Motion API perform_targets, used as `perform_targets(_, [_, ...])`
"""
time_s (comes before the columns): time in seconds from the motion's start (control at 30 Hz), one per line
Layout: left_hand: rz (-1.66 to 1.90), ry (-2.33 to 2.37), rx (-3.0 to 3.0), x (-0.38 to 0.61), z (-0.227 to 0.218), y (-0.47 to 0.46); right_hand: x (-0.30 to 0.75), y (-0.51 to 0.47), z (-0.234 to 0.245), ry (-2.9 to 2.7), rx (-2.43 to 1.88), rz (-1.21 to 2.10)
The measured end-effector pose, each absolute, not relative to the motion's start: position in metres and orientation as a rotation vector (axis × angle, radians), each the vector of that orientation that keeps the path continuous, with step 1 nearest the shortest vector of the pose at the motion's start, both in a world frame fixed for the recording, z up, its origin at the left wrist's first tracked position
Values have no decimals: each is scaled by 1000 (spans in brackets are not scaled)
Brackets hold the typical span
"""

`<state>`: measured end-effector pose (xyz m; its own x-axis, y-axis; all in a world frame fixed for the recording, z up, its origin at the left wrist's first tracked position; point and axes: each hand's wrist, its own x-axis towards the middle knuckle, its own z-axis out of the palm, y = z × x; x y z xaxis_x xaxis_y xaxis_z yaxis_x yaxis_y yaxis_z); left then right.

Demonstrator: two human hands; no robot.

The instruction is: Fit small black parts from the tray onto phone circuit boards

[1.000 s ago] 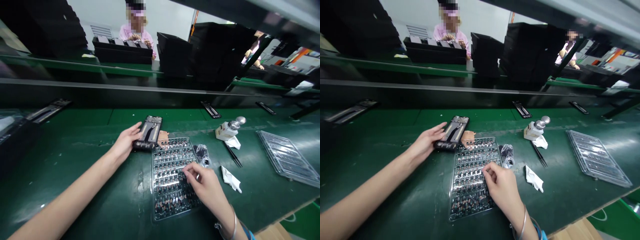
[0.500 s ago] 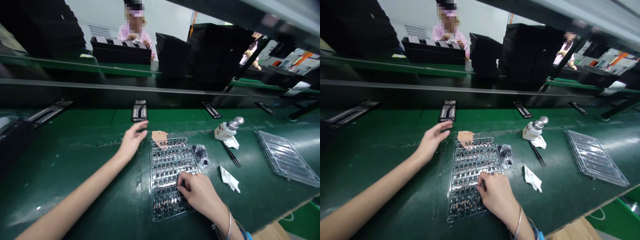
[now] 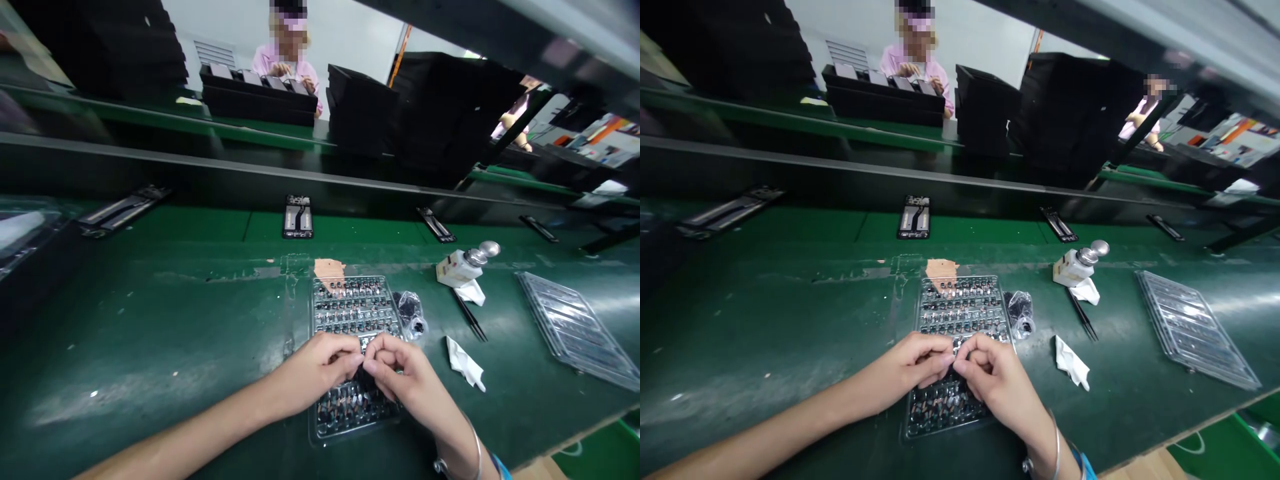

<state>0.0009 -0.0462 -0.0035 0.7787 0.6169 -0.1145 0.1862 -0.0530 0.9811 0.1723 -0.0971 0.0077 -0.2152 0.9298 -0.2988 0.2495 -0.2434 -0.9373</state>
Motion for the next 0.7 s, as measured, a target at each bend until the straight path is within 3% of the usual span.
perform_targets(0.13, [417,659,1596,1,-7,-48,183,-98,10,-1449,-1536,1412])
perform_targets(0.47, [418,622,1635,0,-12,-45,188,-117,-5,-2160,-2087,583])
perform_targets(0.7, [386,636,1717,2,-14,-45,183,-119,-11,-2170,-2140,444])
